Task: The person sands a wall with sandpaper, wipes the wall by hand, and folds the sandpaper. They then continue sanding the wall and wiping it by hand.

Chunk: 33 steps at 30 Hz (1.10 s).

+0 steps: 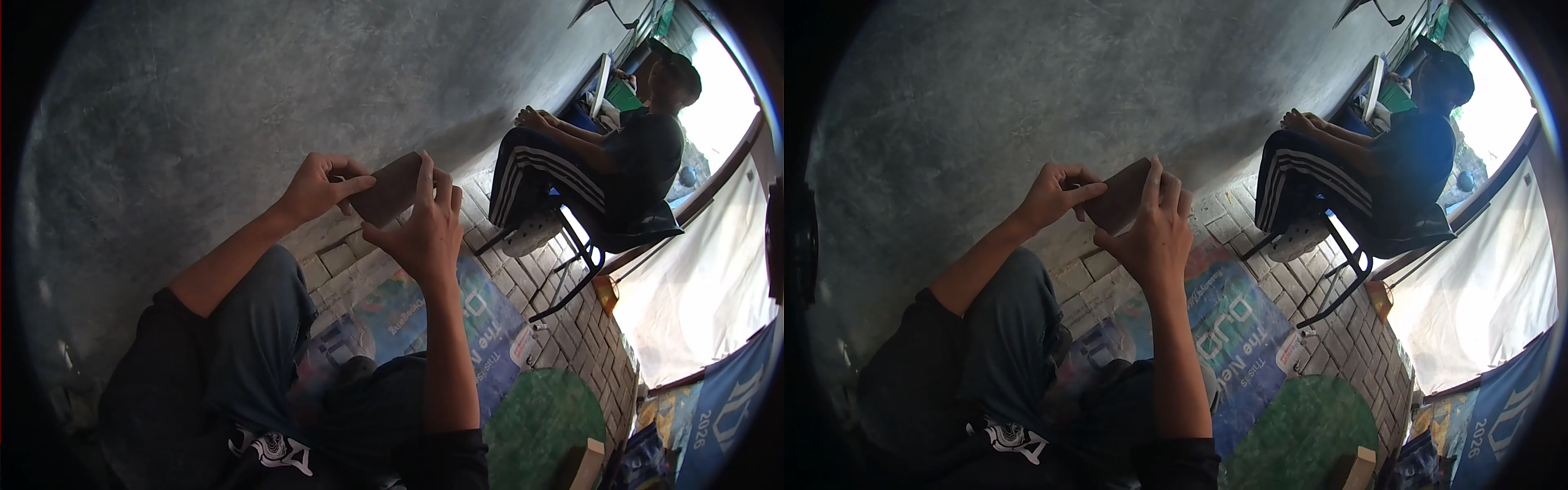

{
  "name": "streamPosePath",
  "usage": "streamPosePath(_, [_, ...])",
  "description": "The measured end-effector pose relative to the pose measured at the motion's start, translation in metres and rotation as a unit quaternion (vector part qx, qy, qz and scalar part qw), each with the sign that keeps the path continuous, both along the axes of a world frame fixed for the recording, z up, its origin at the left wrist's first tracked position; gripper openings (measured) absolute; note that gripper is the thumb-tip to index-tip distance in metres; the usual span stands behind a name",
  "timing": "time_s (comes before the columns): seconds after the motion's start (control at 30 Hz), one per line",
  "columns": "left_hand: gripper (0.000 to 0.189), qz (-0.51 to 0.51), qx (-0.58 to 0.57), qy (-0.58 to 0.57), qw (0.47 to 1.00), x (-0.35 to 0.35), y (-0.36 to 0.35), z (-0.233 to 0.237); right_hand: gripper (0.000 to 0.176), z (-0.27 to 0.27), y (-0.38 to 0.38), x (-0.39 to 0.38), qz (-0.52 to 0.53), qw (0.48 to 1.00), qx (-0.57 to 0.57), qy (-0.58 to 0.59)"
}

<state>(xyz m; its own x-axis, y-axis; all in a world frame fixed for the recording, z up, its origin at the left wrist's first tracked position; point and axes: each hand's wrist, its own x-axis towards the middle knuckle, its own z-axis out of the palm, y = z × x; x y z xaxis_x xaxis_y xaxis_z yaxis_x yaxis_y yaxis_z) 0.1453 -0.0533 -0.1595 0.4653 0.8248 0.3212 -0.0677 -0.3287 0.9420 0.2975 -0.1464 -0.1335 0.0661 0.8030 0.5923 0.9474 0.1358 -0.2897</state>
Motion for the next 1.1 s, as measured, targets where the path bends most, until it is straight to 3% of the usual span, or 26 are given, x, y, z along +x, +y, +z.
streamPosePath(0.3, [0.016,0.072,0.073,0.064,0.993,-0.001,0.002,-0.005,0.102,-0.005,0.003,-0.002,0.008,1.000,-0.016,-0.002])
streamPosePath(0.73, [0.014,0.068,0.071,0.063,0.993,0.000,0.007,-0.009,0.101,-0.004,0.001,-0.010,-0.008,1.000,0.000,-0.028])
streamPosePath(0.83, [0.013,0.047,0.035,0.051,0.997,-0.002,0.003,-0.002,0.101,-0.001,0.000,-0.008,-0.012,1.000,0.000,-0.020])
streamPosePath(1.0, [0.018,-0.060,-0.142,-0.014,0.988,-0.005,-0.004,0.006,0.102,-0.006,0.002,-0.001,-0.019,1.000,0.001,0.004])
streamPosePath(1.1, [0.020,-0.061,-0.132,-0.024,0.989,-0.003,-0.002,0.003,0.103,-0.011,0.005,0.001,-0.016,0.999,-0.006,0.030])
